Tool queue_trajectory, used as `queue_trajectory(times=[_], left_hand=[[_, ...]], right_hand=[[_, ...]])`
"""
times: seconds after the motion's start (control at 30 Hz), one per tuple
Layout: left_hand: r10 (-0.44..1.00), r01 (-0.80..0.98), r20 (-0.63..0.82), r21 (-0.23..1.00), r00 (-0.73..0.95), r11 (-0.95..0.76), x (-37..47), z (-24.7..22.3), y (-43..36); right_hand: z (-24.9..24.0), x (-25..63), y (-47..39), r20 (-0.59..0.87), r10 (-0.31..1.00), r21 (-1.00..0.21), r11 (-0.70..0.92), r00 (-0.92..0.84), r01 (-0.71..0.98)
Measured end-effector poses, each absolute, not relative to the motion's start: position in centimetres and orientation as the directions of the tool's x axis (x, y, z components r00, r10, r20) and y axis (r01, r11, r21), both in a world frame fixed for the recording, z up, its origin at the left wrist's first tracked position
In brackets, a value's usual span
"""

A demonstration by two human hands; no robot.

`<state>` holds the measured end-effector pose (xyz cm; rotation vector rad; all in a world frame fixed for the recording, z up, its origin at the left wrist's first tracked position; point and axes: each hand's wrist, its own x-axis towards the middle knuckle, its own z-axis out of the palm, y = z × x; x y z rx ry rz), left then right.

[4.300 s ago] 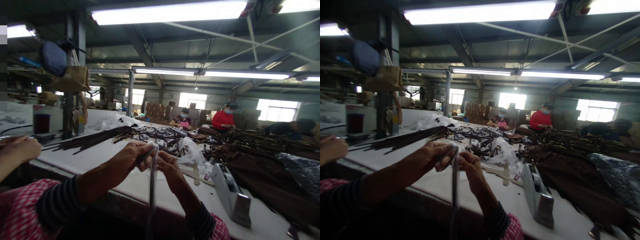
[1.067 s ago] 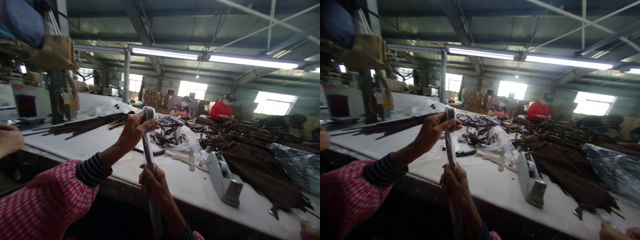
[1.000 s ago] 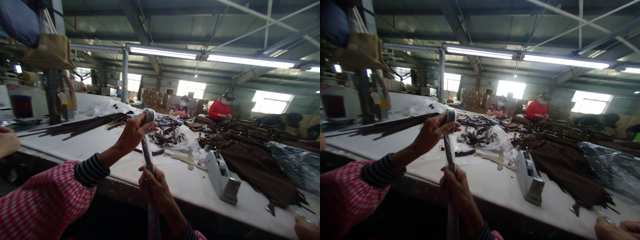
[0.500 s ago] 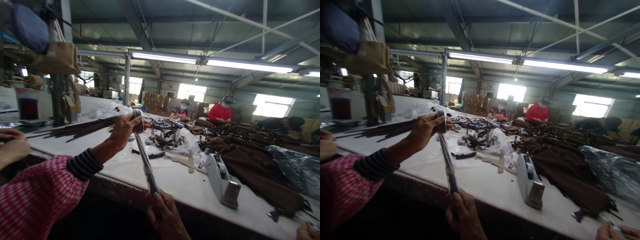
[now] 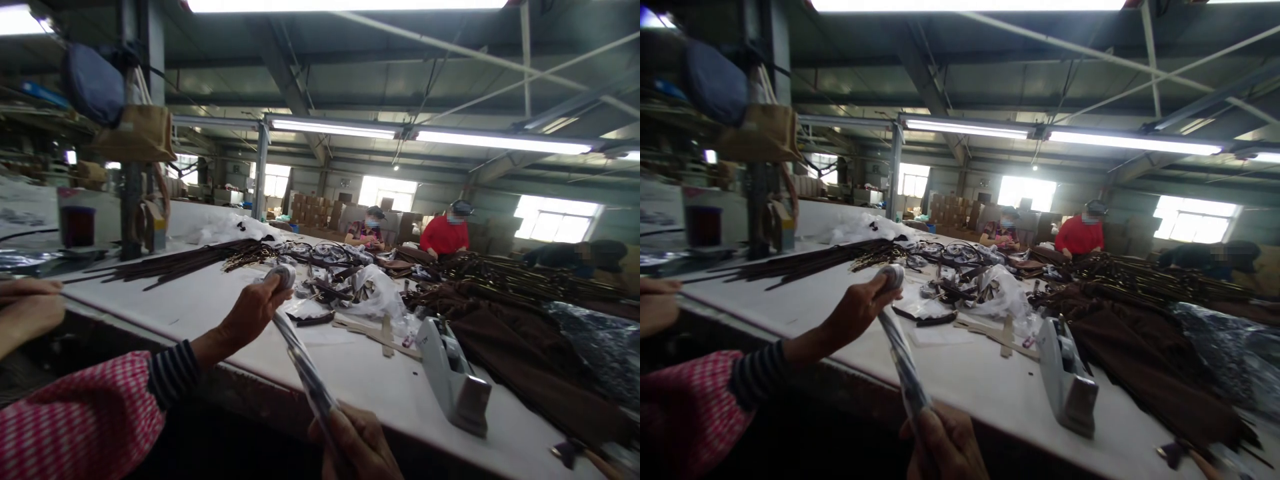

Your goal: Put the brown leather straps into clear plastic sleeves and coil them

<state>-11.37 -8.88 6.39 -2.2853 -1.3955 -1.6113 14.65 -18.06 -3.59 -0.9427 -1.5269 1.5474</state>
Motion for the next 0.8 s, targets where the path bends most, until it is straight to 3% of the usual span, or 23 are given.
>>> queue_trajectory(times=[0.07, 0.13, 0.23, 0.4, 0.5, 0.57, 0.63, 0.7, 0.8], left_hand=[[0.552, 0.743, 0.793, 0.201, 0.26, -0.638, -11.8, 4.3, -9.1], [0.494, 0.732, 0.76, 0.036, 0.422, -0.68, -12.3, 2.8, -9.7], [0.516, 0.695, 0.676, 0.008, 0.526, -0.719, -12.9, 1.6, -11.2], [0.629, 0.649, 0.564, 0.203, 0.534, -0.733, -12.7, 1.7, -12.8], [0.744, 0.579, 0.49, 0.473, 0.454, -0.664, -12.0, 2.3, -12.9], [0.83, 0.478, 0.334, 0.695, 0.448, -0.537, -11.4, 3.2, -13.1], [0.851, 0.392, 0.162, 0.834, 0.5, -0.389, -10.9, 4.2, -13.3], [0.835, 0.329, 0.037, 0.909, 0.549, -0.257, -10.4, 5.1, -13.4], [0.85, 0.135, -0.018, 0.989, 0.526, -0.063, -9.8, 5.6, -12.6]], right_hand=[[-1.9, 15.5, -17.9, -0.021, 0.889, -1.0, -0.023, -0.457, 0.003], [-0.2, 16.5, -17.2, 0.013, 0.886, -1.0, 0.001, -0.464, -0.028], [2.0, 17.9, -15.2, 0.137, 0.901, -0.987, 0.09, -0.411, -0.131], [3.6, 19.1, -10.6, 0.205, 0.906, -0.975, 0.156, -0.37, -0.156], [3.4, 19.0, -7.8, 0.214, 0.89, -0.977, 0.187, -0.402, -0.105], [2.8, 18.8, -6.2, 0.244, 0.881, -0.965, 0.262, -0.405, -0.011], [2.2, 18.4, -5.1, 0.296, 0.852, -0.923, 0.371, -0.432, 0.099], [1.6, 17.9, -4.7, 0.336, 0.798, -0.86, 0.477, -0.5, 0.184], [1.0, 16.5, -5.3, 0.341, 0.757, -0.824, 0.527, -0.558, 0.211]])
